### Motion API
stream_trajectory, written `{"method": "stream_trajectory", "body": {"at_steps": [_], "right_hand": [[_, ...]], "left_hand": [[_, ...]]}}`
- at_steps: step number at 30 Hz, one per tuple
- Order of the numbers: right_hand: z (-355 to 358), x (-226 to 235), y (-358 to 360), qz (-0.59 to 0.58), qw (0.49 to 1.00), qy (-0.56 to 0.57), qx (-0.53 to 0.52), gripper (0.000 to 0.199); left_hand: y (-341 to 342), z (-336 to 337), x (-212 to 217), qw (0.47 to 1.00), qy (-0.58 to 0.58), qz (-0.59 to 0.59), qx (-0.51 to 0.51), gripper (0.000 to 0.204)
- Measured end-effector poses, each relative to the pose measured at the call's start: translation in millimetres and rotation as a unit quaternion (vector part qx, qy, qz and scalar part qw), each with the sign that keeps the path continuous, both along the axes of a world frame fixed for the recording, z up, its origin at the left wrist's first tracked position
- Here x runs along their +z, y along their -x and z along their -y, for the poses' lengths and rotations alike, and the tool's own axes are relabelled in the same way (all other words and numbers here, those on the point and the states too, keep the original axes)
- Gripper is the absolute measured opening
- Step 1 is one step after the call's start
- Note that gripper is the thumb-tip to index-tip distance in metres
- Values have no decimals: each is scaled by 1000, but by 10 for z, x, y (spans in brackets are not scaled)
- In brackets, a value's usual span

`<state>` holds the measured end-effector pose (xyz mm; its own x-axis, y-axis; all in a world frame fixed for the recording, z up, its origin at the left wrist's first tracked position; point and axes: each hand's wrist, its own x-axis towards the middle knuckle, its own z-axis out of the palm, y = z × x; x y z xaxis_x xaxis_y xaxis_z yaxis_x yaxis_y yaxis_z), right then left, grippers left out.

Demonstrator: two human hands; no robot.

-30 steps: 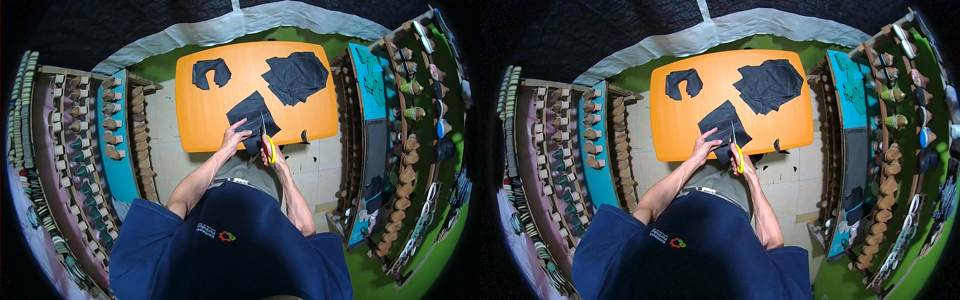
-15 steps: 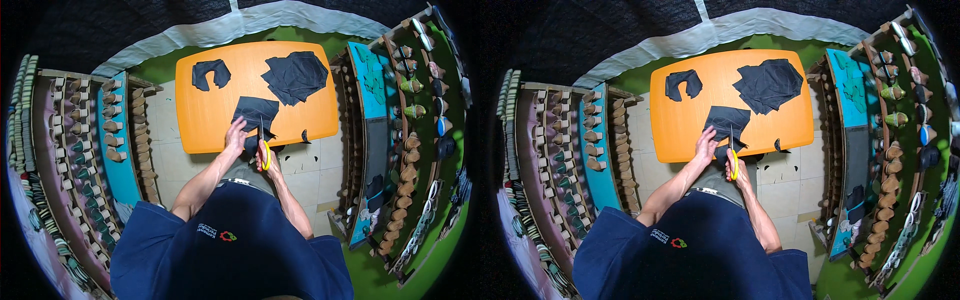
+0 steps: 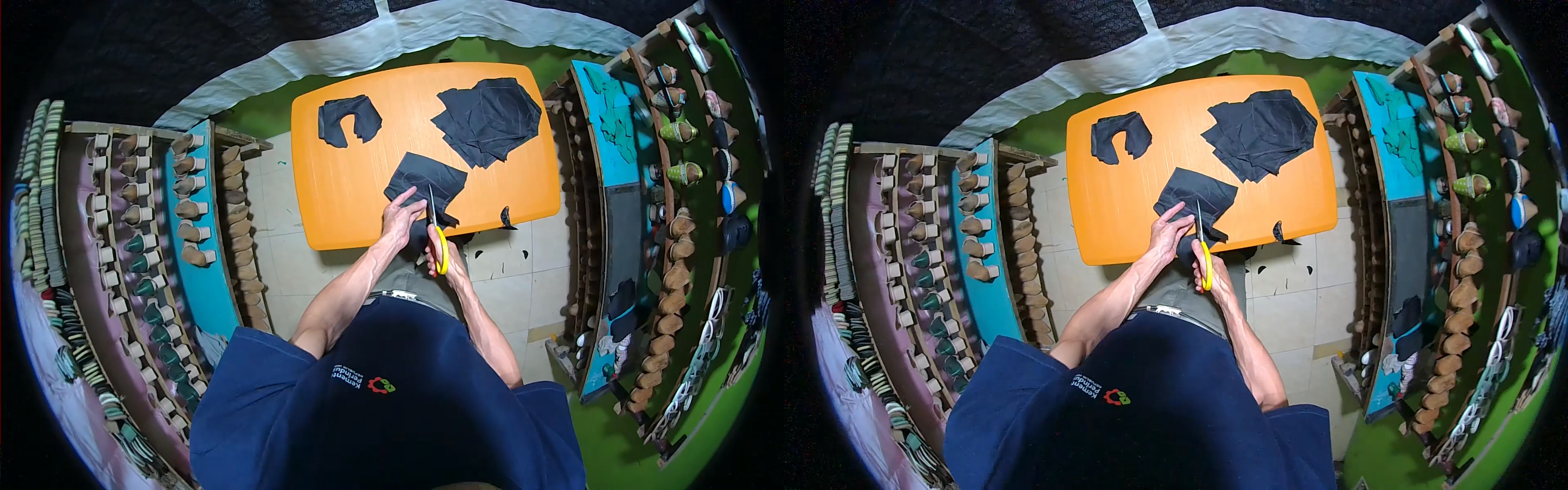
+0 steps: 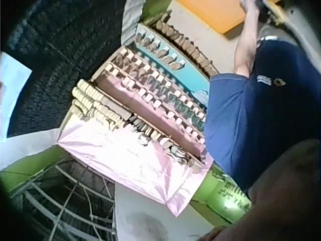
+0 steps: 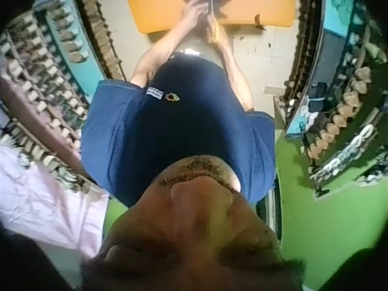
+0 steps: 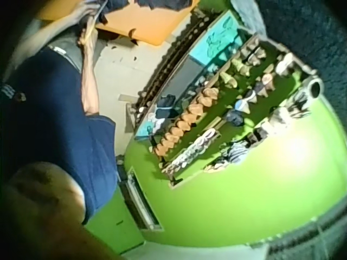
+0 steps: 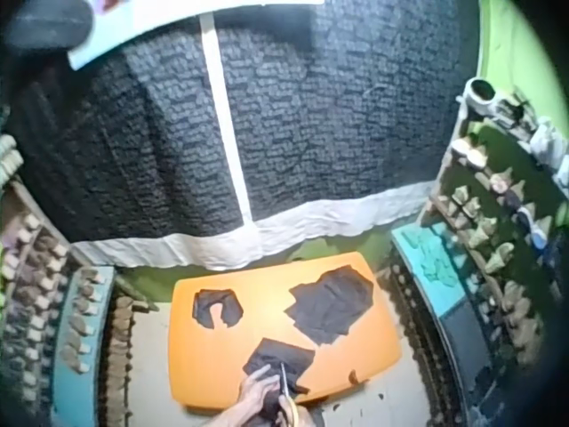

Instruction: The person uses yellow-handled scissors to cut a stack of black material on an orange table. They cut the material into specific shapes, rotating the stack as needed, and place the finished pieces on the table.

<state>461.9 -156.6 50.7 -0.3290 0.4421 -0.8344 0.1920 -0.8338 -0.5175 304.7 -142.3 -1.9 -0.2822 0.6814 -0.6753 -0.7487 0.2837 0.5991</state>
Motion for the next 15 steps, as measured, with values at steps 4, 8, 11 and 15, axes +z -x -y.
{"method": "stream_trajectory", "body": {"at_steps": [4,8,11,15], "right_hand": [[-11,28,-66,6,1000,7,20,71],[-25,117,-120,6,998,9,57,67],[-114,174,-208,27,993,8,112,68],[-236,176,-297,34,985,-20,170,72]], "left_hand": [[161,26,-23,997,-12,-2,-71,60],[294,33,-17,991,-12,-7,-133,59],[379,34,13,984,-4,-13,-179,59],[477,38,20,976,-3,3,-216,61]]}}
